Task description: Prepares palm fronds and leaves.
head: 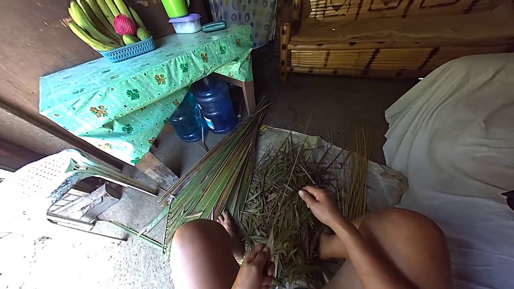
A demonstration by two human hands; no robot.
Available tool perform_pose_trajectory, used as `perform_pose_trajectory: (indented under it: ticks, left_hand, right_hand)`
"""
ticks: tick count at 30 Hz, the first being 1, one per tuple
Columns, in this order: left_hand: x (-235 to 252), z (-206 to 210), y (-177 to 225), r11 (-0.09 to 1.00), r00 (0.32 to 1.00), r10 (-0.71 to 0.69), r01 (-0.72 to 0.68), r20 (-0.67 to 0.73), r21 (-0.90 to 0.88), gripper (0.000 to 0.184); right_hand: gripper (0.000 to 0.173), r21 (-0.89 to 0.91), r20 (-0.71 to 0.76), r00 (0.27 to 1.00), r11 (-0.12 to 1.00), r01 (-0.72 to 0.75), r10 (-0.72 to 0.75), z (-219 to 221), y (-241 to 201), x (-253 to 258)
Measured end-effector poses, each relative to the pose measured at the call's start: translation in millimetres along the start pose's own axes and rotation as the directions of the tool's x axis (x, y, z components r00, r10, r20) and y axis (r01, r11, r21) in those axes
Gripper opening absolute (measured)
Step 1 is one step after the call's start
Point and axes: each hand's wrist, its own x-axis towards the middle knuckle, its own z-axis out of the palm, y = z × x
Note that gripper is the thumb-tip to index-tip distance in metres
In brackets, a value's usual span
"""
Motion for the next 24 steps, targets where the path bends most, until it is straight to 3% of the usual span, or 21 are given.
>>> perform_pose_trajectory:
  ticks: [2,5,8,10,12,14,17,20,22,24]
  left_hand:
    - [0,-1,-1,0.999,0.999,0.023,-0.022,-0.035,0.048,0.029]
    - [4,3,-3,0.991,0.995,0.079,-0.073,-0.058,0.110,0.029]
    - [5,5,-6,0.981,0.990,0.128,-0.116,-0.067,0.153,0.027]
    - [1,3,-9,0.973,0.987,0.152,-0.138,-0.062,0.187,0.026]
    - [-5,2,-12,0.962,0.985,0.167,-0.151,-0.052,0.228,0.025]
    - [-12,0,-17,0.952,0.984,0.174,-0.158,-0.038,0.262,0.026]
    - [-15,-1,-20,0.954,0.986,0.161,-0.147,-0.034,0.262,0.026]
    - [-10,-1,-21,0.957,0.988,0.150,-0.141,-0.019,0.254,0.027]
    - [-7,0,-21,0.959,0.992,0.130,-0.126,0.002,0.255,0.026]
    - [-7,3,-17,0.962,0.996,0.087,-0.086,0.007,0.260,0.025]
  right_hand:
    - [0.034,0.071,0.136,0.987,0.995,0.075,-0.084,4,-7,-15]
    - [0.037,0.014,0.275,0.938,0.976,0.216,-0.212,29,-17,-39]
    - [0.041,-0.105,0.248,0.937,0.954,0.279,-0.247,40,-18,-45]
    - [0.040,-0.134,0.161,0.964,0.963,0.234,-0.212,34,-16,-35]
    - [0.038,-0.111,0.099,0.991,0.989,0.099,-0.088,20,-14,-18]
    - [0.036,-0.028,0.020,0.999,0.999,-0.027,0.027,8,-6,-1]
    - [0.031,0.191,-0.097,0.991,0.979,-0.073,0.093,6,2,7]
    - [0.033,0.514,0.093,0.988,0.844,-0.155,0.125,14,-11,-12]
    - [0.035,0.598,0.250,0.965,0.771,-0.217,0.078,21,-16,-24]
    - [0.034,0.645,0.286,0.957,0.730,-0.224,0.041,26,-17,-30]
